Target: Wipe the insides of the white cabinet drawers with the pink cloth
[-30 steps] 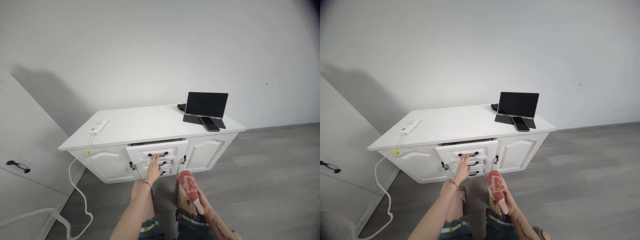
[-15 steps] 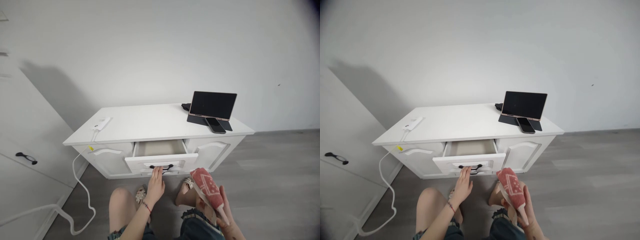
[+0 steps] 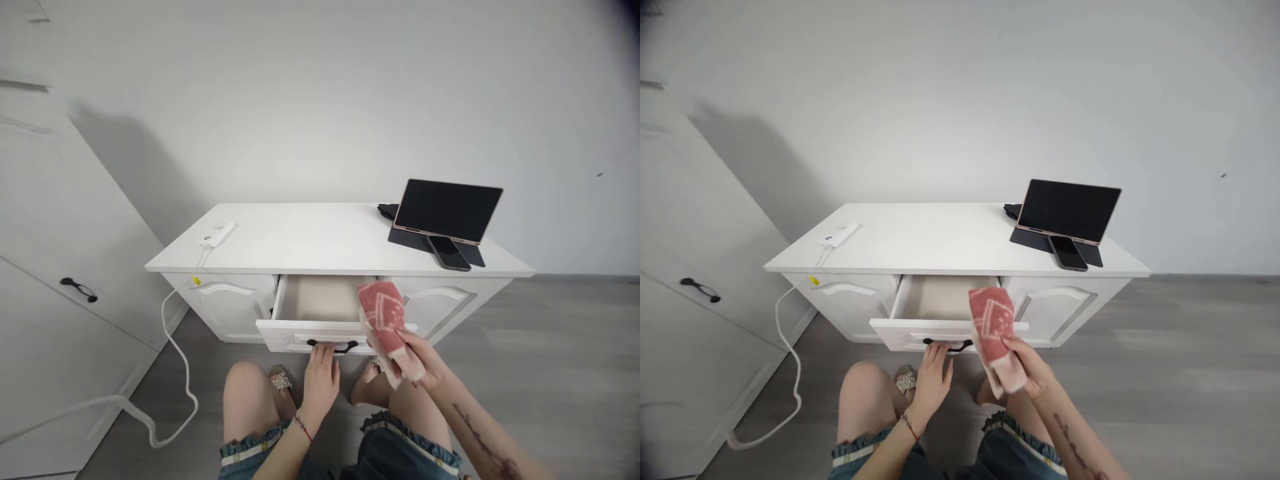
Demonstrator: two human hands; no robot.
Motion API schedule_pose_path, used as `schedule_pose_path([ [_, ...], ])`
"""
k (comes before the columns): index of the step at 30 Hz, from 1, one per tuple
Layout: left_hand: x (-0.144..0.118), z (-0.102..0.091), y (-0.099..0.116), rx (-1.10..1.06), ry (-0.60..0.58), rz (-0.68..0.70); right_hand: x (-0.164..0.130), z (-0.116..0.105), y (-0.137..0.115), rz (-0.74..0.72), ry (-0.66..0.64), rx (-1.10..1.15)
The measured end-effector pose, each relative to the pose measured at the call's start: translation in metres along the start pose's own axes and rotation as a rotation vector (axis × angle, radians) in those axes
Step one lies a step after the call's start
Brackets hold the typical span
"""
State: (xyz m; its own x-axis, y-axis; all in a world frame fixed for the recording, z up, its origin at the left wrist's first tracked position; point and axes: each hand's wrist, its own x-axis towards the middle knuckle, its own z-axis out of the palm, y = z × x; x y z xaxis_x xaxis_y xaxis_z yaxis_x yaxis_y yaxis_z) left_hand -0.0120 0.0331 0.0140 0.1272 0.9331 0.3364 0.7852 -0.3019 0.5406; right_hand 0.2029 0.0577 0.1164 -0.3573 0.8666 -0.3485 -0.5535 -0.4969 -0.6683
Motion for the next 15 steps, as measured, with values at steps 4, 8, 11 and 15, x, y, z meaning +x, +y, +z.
schedule_pose_path([
  [4,-0.013,0.001,0.007,0.111,0.006,0.008,0.029,0.042,-0.038,0.001,-0.077,-0.133],
  [8,-0.030,0.007,0.004,0.203,0.001,0.053,0.082,0.068,-0.051,-0.007,-0.128,-0.469],
  [11,-0.042,0.009,-0.001,0.243,0.002,0.091,0.127,0.075,-0.039,-0.058,-0.227,-0.874],
  [15,-0.052,0.013,-0.006,0.247,0.024,0.099,0.169,0.078,0.003,-0.247,-0.400,-1.485],
])
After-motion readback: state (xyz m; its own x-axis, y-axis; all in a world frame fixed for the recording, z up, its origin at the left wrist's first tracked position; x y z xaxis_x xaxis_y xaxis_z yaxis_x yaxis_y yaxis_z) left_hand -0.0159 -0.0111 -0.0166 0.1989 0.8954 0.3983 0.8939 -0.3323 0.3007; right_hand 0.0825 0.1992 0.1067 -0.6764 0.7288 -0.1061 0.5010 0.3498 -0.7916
